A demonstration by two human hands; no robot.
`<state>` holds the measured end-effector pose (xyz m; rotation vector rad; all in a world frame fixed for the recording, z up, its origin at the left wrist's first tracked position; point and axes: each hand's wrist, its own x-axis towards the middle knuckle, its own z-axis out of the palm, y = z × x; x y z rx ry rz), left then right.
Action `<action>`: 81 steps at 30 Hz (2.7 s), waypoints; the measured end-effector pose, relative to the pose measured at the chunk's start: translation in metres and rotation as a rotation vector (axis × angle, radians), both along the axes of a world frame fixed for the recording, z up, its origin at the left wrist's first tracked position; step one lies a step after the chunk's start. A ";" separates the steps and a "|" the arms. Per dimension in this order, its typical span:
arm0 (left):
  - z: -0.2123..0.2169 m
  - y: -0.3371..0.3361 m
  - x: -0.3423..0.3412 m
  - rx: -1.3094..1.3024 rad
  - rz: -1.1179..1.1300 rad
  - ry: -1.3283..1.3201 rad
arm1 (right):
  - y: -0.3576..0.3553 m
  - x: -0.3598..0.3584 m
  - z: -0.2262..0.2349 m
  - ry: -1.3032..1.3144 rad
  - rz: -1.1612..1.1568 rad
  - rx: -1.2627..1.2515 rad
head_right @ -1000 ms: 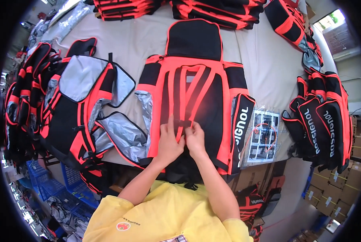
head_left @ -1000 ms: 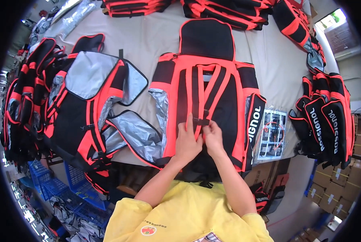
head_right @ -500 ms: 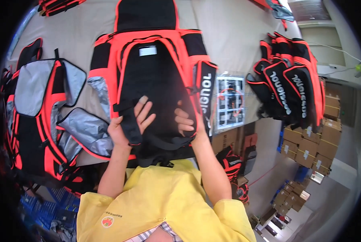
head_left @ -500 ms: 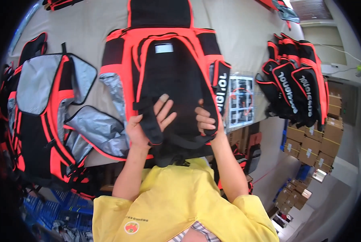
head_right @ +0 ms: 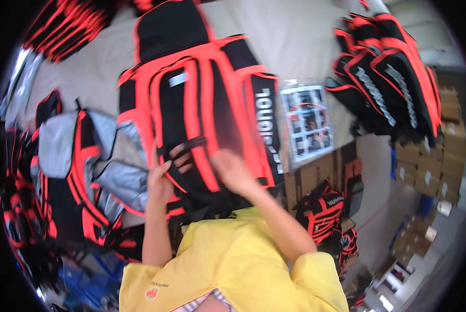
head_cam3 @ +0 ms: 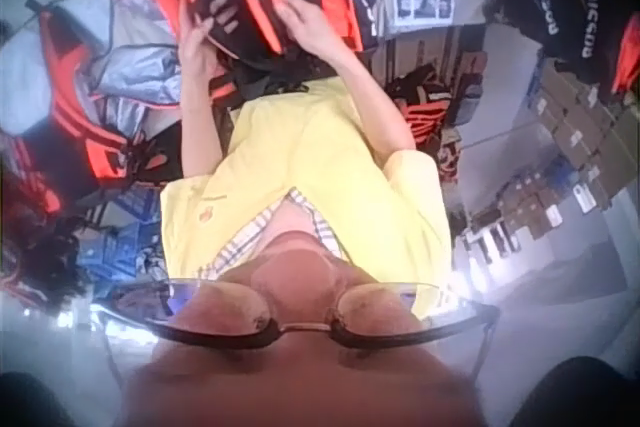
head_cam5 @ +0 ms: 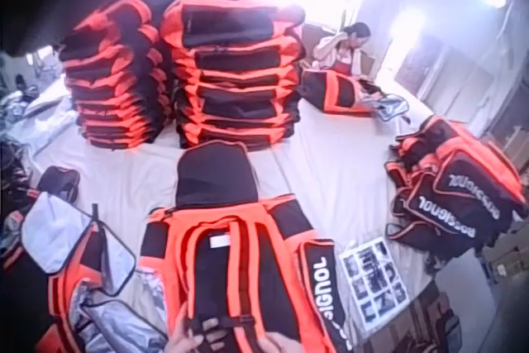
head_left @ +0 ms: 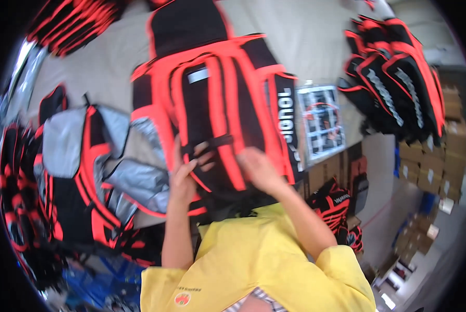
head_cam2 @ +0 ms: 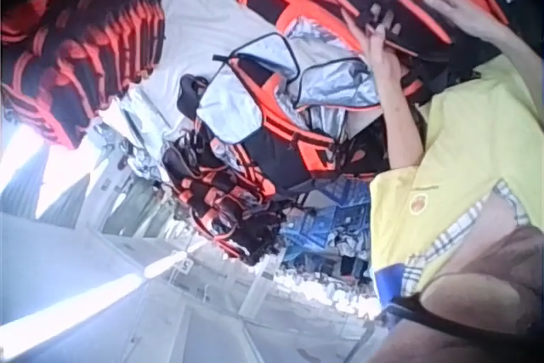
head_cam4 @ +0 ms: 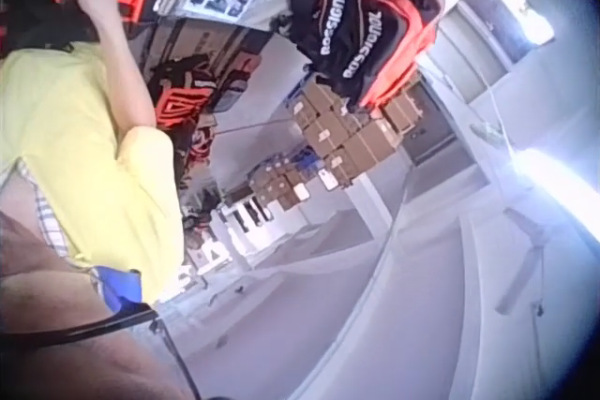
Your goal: Inspecting and organizing red and black backpacks on a work table.
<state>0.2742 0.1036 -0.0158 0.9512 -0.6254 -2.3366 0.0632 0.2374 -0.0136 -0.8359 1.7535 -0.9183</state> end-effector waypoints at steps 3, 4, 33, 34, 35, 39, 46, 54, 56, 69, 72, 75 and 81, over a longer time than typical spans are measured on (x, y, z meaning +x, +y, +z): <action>-0.002 0.000 0.004 -0.439 -0.025 -0.615 | 0.022 0.000 0.052 0.411 0.310 -0.119; 0.006 -0.001 -0.005 -0.448 -0.036 -0.618 | 0.032 -0.006 0.057 0.371 0.244 -0.078; 0.086 0.071 -0.062 -0.181 0.144 -0.607 | 0.079 -0.203 -0.032 0.398 -0.005 0.021; 0.086 0.070 -0.062 -0.180 0.147 -0.621 | 0.077 -0.202 -0.029 0.398 -0.010 0.029; 0.086 0.069 -0.063 -0.180 0.149 -0.634 | 0.077 -0.202 -0.029 0.406 -0.009 0.033; 0.086 0.073 -0.064 -0.183 0.168 -0.622 | 0.079 -0.203 -0.025 0.377 -0.011 0.019; 0.074 0.074 -0.067 -0.232 0.063 -0.715 | 0.069 -0.173 0.007 0.550 -0.051 -0.159; 0.020 0.111 -0.101 -0.798 -0.204 -1.455 | 0.031 -0.150 -0.033 0.593 0.070 -0.041; -0.010 0.117 -0.103 -0.737 -0.291 -1.521 | 0.047 -0.167 -0.034 0.488 -0.038 -0.062; -0.009 0.111 -0.136 -1.155 -0.222 -1.794 | 0.105 -0.208 -0.056 -0.498 -0.552 0.181; 0.002 0.085 -0.168 -1.599 -0.195 -1.659 | 0.103 -0.216 -0.056 -0.273 -0.335 0.170; -0.024 0.066 -0.205 -1.703 -0.566 -1.766 | 0.091 -0.215 -0.035 -0.021 -0.166 0.136; -0.097 0.050 -0.185 -1.632 -0.532 -1.739 | 0.171 -0.228 0.033 -0.075 -0.410 0.254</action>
